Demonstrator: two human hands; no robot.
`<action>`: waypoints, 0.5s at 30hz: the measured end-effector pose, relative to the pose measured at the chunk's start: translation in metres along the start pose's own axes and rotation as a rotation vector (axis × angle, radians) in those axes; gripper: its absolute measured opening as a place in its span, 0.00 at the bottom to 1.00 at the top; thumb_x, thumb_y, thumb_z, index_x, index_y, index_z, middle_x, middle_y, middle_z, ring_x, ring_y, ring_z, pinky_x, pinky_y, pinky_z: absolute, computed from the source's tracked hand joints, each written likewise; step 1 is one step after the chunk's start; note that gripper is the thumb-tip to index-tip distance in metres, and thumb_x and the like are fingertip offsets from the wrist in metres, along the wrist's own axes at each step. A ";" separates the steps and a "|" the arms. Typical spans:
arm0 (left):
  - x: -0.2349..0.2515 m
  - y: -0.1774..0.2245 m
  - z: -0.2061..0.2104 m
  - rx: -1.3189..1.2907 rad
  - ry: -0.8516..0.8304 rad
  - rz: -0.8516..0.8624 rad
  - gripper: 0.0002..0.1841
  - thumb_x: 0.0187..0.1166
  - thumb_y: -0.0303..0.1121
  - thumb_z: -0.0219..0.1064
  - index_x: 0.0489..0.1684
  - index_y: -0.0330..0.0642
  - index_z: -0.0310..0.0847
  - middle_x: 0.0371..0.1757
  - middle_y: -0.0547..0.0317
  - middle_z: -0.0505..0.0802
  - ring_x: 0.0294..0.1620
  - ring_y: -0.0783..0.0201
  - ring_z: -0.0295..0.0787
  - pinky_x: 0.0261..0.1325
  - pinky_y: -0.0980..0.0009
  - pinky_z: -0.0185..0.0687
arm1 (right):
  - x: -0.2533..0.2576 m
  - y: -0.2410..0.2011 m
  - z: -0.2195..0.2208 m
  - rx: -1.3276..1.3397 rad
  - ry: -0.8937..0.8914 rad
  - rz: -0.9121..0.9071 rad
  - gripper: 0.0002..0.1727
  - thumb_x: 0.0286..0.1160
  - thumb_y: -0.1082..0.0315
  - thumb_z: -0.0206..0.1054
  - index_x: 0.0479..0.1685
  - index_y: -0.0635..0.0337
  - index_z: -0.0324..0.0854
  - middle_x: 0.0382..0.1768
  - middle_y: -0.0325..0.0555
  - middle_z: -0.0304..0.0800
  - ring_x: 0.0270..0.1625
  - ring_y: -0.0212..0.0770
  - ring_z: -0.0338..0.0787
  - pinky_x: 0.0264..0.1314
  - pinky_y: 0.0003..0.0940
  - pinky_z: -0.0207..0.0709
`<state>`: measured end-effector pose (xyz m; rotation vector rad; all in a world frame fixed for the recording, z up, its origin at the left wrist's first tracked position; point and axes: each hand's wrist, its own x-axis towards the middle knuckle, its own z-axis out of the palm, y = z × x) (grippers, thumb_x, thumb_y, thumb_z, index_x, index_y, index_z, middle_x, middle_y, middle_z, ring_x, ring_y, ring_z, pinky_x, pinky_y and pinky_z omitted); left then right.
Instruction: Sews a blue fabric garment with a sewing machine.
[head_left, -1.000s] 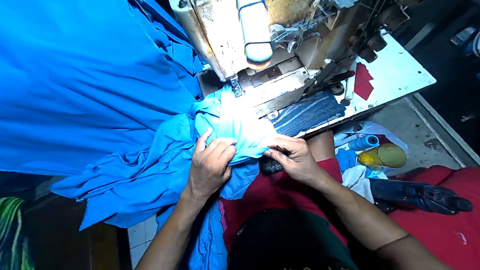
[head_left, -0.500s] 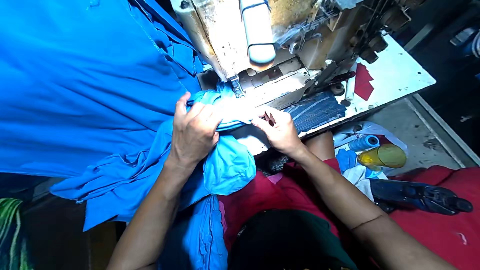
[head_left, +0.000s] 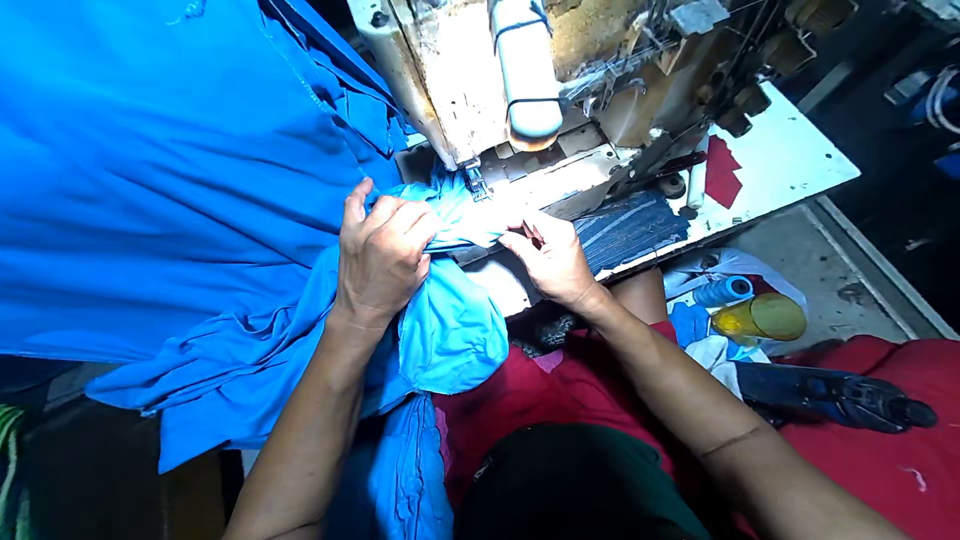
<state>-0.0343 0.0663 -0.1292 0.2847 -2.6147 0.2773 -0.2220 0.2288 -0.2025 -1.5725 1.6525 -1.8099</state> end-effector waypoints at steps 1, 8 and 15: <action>0.001 -0.002 0.001 0.005 -0.003 -0.004 0.11 0.76 0.25 0.59 0.45 0.41 0.89 0.56 0.54 0.94 0.63 0.46 0.88 0.84 0.34 0.57 | 0.001 0.001 0.000 -0.006 0.002 -0.008 0.06 0.78 0.75 0.69 0.50 0.63 0.87 0.37 0.44 0.90 0.33 0.32 0.86 0.34 0.26 0.83; 0.004 0.000 0.000 -0.140 0.001 0.026 0.13 0.73 0.25 0.64 0.51 0.39 0.91 0.70 0.49 0.88 0.75 0.45 0.80 0.84 0.43 0.64 | 0.010 0.004 0.008 -0.035 0.056 -0.007 0.08 0.78 0.76 0.68 0.51 0.63 0.87 0.40 0.45 0.91 0.37 0.32 0.88 0.40 0.26 0.84; 0.002 -0.014 -0.027 -0.121 -0.220 0.043 0.33 0.76 0.70 0.60 0.42 0.47 0.91 0.75 0.45 0.82 0.80 0.39 0.72 0.81 0.33 0.60 | 0.026 0.019 0.009 -0.023 0.046 -0.060 0.07 0.78 0.76 0.67 0.47 0.65 0.89 0.41 0.45 0.94 0.43 0.31 0.91 0.50 0.28 0.86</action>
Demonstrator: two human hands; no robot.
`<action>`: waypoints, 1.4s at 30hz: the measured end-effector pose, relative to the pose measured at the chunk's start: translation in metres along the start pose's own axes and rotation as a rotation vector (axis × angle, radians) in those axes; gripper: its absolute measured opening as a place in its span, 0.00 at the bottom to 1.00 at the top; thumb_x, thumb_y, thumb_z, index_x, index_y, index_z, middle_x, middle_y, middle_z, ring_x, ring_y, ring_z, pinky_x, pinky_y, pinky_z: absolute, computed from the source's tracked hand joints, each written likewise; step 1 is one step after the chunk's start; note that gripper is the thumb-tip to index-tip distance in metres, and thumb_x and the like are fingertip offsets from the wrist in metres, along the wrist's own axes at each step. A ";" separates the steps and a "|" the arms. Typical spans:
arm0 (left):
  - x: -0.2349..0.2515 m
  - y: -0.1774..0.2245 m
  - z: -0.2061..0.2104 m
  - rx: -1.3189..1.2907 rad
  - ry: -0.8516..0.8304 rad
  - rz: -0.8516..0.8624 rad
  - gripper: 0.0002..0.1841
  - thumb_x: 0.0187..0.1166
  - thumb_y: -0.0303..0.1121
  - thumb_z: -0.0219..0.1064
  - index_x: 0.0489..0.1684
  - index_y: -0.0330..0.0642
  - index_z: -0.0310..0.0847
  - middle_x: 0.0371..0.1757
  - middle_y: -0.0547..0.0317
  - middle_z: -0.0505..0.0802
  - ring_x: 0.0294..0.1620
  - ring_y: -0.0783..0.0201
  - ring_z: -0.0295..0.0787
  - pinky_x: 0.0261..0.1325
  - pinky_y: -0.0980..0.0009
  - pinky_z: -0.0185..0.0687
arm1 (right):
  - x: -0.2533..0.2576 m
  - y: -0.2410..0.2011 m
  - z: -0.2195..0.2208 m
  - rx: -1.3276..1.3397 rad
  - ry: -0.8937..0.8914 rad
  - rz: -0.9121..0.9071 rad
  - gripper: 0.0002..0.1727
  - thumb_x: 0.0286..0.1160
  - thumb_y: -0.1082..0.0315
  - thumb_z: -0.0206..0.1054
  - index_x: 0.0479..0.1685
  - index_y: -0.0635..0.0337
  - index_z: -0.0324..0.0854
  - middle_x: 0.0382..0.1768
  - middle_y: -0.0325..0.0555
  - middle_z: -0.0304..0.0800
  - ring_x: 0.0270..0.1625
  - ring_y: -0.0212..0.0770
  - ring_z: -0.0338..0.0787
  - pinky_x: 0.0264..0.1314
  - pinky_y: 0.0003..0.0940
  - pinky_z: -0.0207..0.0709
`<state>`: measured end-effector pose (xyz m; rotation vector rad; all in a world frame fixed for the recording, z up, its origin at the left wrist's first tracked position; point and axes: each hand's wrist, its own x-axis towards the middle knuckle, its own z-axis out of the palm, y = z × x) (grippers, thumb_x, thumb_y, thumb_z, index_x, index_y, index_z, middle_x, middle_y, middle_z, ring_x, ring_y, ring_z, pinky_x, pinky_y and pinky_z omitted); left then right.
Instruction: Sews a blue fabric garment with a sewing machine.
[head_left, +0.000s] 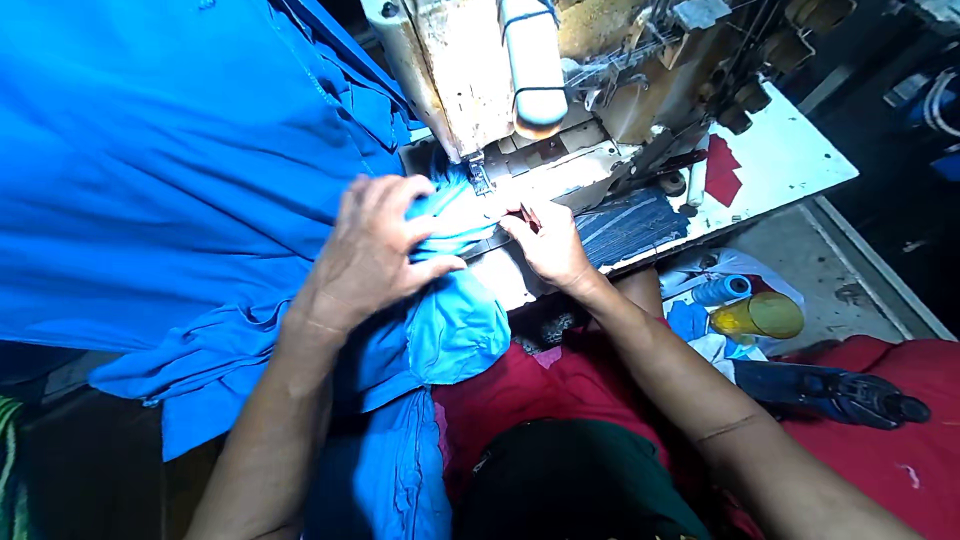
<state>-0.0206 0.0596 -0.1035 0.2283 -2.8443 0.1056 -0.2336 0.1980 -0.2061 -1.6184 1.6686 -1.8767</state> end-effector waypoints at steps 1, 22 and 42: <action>-0.005 -0.012 -0.009 0.035 -0.023 -0.050 0.34 0.77 0.71 0.59 0.38 0.45 0.88 0.75 0.42 0.81 0.79 0.35 0.71 0.77 0.31 0.62 | 0.001 0.001 -0.001 -0.030 -0.005 -0.008 0.07 0.78 0.75 0.68 0.47 0.65 0.89 0.41 0.45 0.94 0.43 0.31 0.91 0.50 0.28 0.86; -0.033 0.053 0.064 0.009 0.260 -0.111 0.22 0.72 0.49 0.73 0.62 0.50 0.89 0.76 0.48 0.82 0.82 0.42 0.70 0.91 0.35 0.43 | -0.042 -0.033 -0.042 0.184 -0.289 -0.040 0.04 0.72 0.76 0.74 0.42 0.66 0.92 0.41 0.45 0.95 0.44 0.32 0.92 0.52 0.31 0.89; -0.006 0.034 0.024 0.052 0.258 -0.165 0.10 0.67 0.32 0.72 0.42 0.37 0.88 0.78 0.43 0.79 0.68 0.41 0.79 0.64 0.47 0.77 | -0.034 -0.026 -0.025 0.162 -0.106 0.146 0.03 0.76 0.73 0.72 0.42 0.63 0.87 0.25 0.41 0.85 0.22 0.31 0.79 0.23 0.26 0.75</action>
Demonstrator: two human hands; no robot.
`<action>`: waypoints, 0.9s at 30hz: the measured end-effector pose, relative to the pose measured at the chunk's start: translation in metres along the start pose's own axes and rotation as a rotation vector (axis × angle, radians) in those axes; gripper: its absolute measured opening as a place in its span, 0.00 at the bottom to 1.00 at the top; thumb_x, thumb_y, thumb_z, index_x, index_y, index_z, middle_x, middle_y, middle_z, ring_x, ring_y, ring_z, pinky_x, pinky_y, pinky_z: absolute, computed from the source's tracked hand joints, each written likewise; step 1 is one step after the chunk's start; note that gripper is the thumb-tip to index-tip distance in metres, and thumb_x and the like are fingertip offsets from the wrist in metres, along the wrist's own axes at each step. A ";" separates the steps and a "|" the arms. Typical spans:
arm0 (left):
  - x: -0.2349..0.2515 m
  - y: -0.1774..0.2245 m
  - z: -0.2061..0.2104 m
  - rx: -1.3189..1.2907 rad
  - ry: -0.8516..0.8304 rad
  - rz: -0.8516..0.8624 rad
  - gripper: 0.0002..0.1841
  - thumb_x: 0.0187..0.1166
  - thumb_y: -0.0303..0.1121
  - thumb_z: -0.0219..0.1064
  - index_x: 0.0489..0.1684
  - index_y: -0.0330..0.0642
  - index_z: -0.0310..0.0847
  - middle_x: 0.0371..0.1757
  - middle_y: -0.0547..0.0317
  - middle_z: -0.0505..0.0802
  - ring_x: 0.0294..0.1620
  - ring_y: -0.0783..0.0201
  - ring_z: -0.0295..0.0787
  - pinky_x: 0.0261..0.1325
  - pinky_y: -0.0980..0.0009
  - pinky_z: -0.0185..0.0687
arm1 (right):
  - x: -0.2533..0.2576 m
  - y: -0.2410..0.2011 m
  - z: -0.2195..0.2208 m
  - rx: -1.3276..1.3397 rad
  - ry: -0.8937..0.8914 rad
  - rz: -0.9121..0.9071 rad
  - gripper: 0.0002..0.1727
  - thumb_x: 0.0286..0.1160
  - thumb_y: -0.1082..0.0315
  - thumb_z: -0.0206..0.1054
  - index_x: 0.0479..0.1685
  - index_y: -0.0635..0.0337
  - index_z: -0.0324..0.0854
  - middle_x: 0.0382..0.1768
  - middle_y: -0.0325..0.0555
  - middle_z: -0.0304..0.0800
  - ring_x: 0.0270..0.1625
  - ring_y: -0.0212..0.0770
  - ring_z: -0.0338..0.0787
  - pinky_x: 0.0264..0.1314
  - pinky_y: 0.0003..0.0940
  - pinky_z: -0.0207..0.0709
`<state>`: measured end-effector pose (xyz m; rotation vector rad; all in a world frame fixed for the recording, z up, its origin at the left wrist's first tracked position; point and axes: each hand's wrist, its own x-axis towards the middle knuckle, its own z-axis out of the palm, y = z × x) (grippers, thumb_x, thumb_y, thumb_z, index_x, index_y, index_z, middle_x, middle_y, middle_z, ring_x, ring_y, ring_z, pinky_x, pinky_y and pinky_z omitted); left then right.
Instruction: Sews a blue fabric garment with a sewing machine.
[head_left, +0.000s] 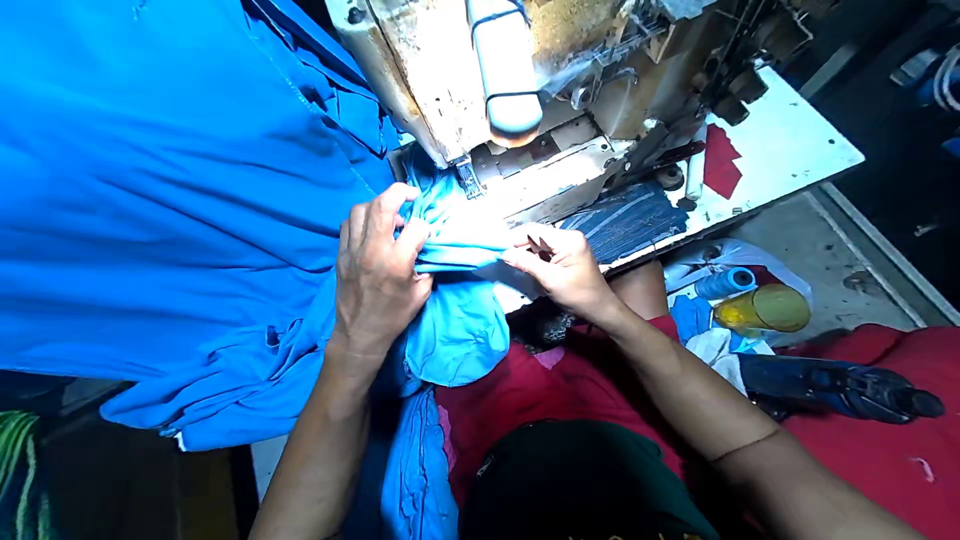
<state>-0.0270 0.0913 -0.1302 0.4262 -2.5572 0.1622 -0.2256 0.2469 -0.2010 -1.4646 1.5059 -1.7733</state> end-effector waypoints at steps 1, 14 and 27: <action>0.003 -0.004 0.000 -0.002 0.000 0.024 0.11 0.66 0.31 0.73 0.42 0.37 0.88 0.78 0.43 0.79 0.68 0.41 0.78 0.63 0.48 0.77 | 0.003 -0.001 0.001 -0.005 0.001 0.015 0.03 0.77 0.73 0.72 0.42 0.62 0.86 0.25 0.41 0.84 0.21 0.32 0.78 0.21 0.26 0.73; 0.030 -0.080 -0.040 -0.122 -0.337 0.049 0.26 0.77 0.63 0.63 0.39 0.47 0.89 0.79 0.47 0.77 0.79 0.36 0.67 0.73 0.32 0.65 | 0.045 0.016 0.009 -0.140 0.043 -0.067 0.07 0.78 0.70 0.70 0.46 0.62 0.89 0.37 0.42 0.92 0.37 0.28 0.87 0.43 0.25 0.82; 0.015 -0.033 -0.075 -0.847 0.118 0.215 0.11 0.68 0.33 0.80 0.35 0.47 0.80 0.48 0.59 0.92 0.56 0.53 0.92 0.67 0.47 0.87 | 0.072 -0.010 0.008 -0.232 -0.198 -0.155 0.06 0.76 0.69 0.71 0.46 0.60 0.90 0.39 0.43 0.92 0.42 0.33 0.89 0.50 0.32 0.83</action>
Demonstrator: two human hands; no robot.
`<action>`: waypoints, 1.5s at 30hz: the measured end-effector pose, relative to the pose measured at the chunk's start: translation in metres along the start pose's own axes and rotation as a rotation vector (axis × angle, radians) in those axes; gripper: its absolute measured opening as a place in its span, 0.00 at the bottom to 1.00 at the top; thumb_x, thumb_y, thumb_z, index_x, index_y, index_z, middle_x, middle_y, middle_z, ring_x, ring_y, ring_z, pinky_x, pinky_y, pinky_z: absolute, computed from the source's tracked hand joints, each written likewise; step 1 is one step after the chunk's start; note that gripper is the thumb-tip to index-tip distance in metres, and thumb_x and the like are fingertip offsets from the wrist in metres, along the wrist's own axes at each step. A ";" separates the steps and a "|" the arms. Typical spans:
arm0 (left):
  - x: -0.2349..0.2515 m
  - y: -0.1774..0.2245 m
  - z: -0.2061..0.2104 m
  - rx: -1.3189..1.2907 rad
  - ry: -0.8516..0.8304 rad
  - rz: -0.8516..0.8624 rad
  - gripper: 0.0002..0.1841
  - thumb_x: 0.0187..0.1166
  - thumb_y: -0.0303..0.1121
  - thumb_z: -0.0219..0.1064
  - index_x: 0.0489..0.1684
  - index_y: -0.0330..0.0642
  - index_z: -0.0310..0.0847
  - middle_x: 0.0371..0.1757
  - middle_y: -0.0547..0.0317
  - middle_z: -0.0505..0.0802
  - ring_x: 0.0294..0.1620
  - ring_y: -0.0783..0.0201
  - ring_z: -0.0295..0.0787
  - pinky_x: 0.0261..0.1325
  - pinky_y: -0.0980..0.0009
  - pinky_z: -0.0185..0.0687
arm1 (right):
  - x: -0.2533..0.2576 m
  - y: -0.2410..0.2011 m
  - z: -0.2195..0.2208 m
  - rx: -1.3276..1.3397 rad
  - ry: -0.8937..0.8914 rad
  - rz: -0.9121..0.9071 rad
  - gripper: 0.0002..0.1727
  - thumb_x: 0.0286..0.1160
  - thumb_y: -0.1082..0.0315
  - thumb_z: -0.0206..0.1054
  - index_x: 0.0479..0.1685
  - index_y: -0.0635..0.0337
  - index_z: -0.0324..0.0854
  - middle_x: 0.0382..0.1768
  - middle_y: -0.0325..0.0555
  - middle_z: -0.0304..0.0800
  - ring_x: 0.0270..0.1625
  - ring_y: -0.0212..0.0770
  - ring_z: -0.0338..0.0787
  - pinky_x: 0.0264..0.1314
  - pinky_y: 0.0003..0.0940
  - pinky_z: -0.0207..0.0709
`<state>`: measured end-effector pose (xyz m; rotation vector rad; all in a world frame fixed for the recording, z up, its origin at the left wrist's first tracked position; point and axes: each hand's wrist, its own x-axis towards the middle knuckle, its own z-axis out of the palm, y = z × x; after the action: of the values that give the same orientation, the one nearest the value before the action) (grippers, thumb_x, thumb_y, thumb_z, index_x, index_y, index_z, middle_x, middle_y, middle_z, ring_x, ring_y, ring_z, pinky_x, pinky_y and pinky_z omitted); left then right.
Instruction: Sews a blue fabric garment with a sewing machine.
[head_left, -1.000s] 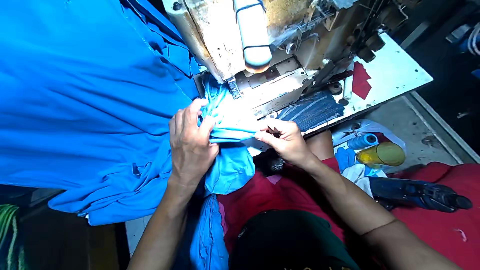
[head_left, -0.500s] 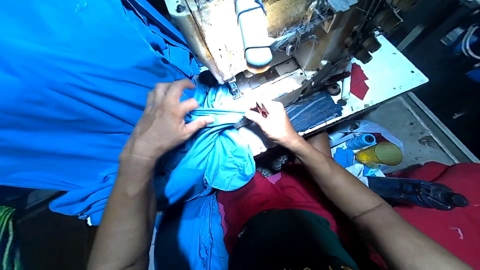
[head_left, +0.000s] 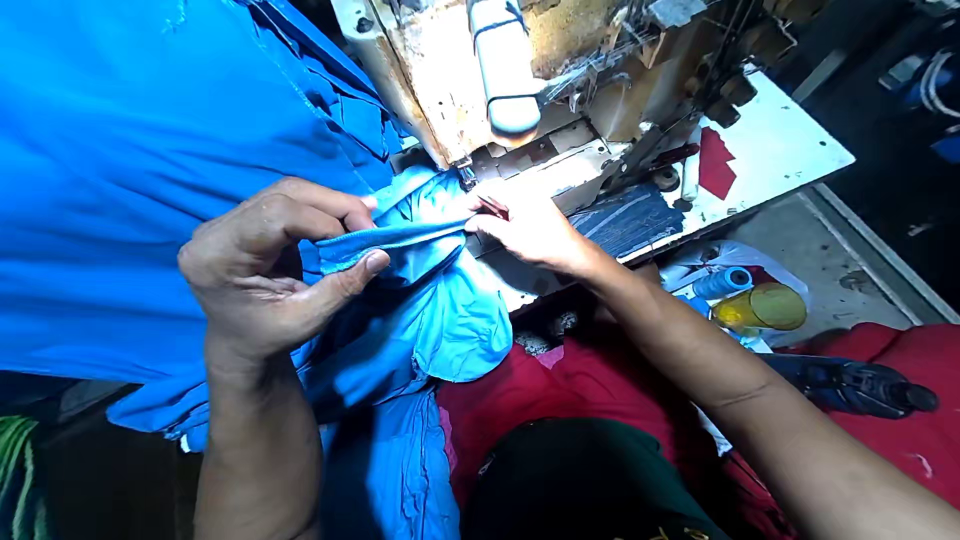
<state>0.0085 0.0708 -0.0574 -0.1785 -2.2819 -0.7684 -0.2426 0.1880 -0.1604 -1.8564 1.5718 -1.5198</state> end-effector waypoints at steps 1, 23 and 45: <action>-0.002 0.003 0.008 -0.008 0.027 -0.002 0.11 0.67 0.33 0.81 0.34 0.47 0.81 0.46 0.60 0.92 0.50 0.56 0.93 0.57 0.54 0.92 | -0.011 -0.006 -0.001 0.067 0.011 -0.005 0.05 0.75 0.71 0.73 0.44 0.61 0.90 0.36 0.43 0.92 0.39 0.32 0.88 0.46 0.30 0.82; -0.042 -0.030 0.089 0.870 -0.101 -0.252 0.11 0.73 0.32 0.64 0.47 0.44 0.91 0.82 0.46 0.78 0.83 0.42 0.71 0.78 0.43 0.68 | -0.095 -0.008 0.016 0.101 0.241 0.154 0.05 0.77 0.72 0.72 0.43 0.63 0.90 0.35 0.41 0.92 0.34 0.29 0.88 0.41 0.28 0.86; 0.006 -0.073 -0.028 0.579 -0.443 -0.283 0.26 0.72 0.64 0.67 0.38 0.48 0.88 0.76 0.52 0.81 0.80 0.43 0.68 0.76 0.39 0.66 | -0.036 0.014 0.021 0.058 0.290 0.060 0.07 0.78 0.75 0.69 0.49 0.63 0.89 0.43 0.45 0.94 0.42 0.32 0.91 0.49 0.29 0.85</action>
<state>-0.0037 -0.0053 -0.0722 0.2760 -2.8893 -0.1758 -0.2281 0.2045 -0.1987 -1.5995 1.6654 -1.8521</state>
